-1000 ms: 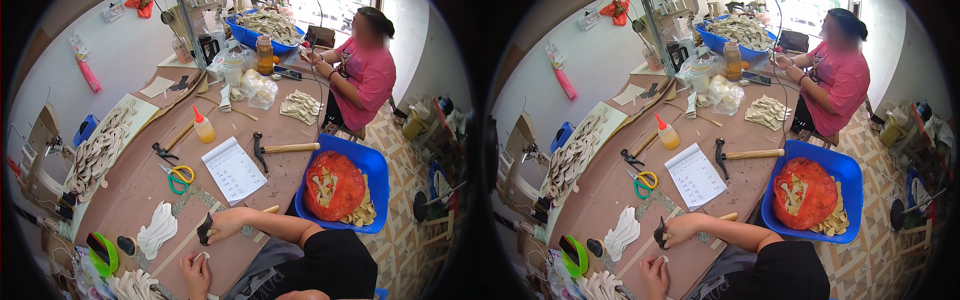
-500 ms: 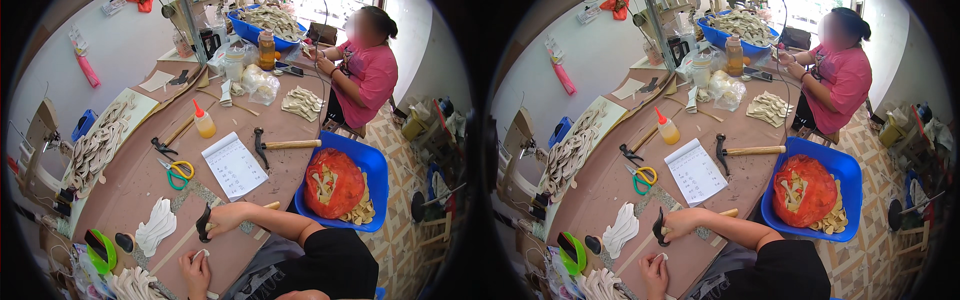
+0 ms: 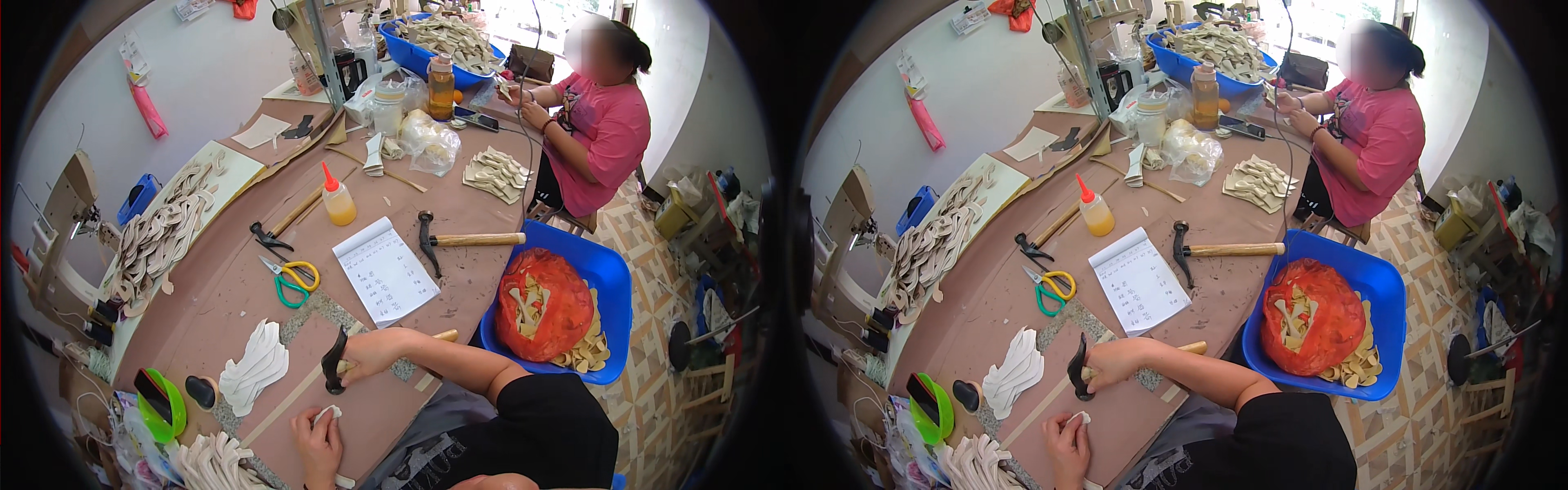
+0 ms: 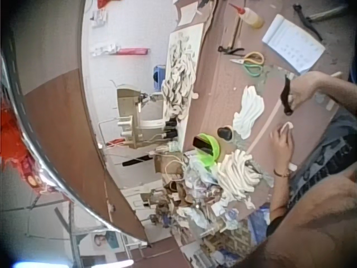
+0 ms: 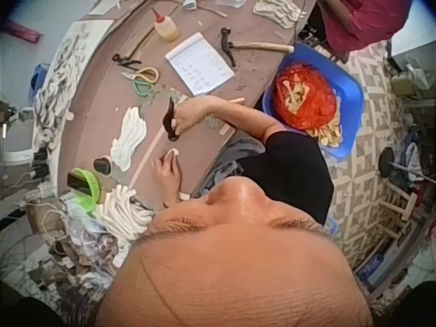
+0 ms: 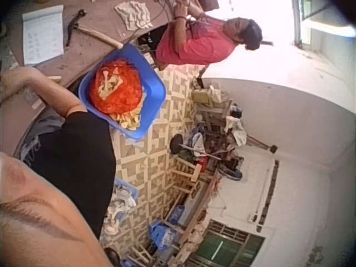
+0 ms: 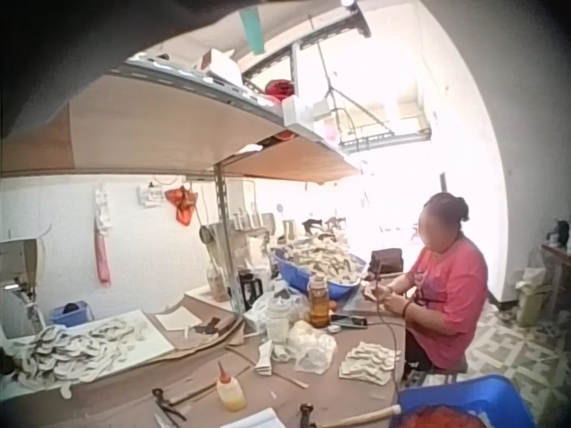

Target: The person uses a hammer to repeatedly strike and shape a white, curved strip of material on a wooden board. They pick up the strip, position it, and tap it along its length to flatten or curve it, then place it in a pile of finished pieces. Another person is visible in the background working at a separate station.

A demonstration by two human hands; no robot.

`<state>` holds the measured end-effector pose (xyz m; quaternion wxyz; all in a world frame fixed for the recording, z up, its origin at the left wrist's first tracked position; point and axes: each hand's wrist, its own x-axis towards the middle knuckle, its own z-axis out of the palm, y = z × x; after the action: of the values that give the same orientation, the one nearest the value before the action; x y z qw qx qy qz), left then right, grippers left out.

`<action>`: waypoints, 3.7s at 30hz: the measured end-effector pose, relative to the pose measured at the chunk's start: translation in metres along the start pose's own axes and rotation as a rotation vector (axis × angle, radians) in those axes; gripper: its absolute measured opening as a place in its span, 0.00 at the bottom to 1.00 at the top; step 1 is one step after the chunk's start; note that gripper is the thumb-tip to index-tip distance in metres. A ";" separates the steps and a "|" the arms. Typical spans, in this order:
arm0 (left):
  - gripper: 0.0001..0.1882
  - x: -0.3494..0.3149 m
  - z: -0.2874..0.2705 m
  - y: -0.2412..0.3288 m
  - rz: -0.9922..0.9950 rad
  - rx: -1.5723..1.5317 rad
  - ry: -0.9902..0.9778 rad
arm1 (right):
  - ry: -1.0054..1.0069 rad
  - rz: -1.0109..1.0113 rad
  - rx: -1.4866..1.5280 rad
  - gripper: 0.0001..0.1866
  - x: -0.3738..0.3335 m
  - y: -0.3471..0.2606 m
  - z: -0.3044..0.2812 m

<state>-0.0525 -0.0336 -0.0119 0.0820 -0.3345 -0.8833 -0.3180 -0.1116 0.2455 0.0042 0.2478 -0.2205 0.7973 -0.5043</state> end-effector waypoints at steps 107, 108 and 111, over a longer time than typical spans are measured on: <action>0.14 0.001 -0.001 0.007 0.160 0.020 -0.081 | 0.221 -0.218 -0.146 0.24 -0.005 0.011 0.008; 0.15 0.001 -0.001 0.007 0.166 0.004 -0.085 | 0.250 -0.256 -0.158 0.24 -0.009 0.005 0.007; 0.15 0.004 -0.001 0.005 0.140 -0.010 -0.084 | 0.269 -0.185 -0.252 0.23 -0.017 -0.005 0.010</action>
<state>-0.0523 -0.0289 -0.0070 0.0653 -0.4091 -0.8588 -0.3015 -0.0917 0.2462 0.0079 0.0619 -0.2527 0.8562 -0.4464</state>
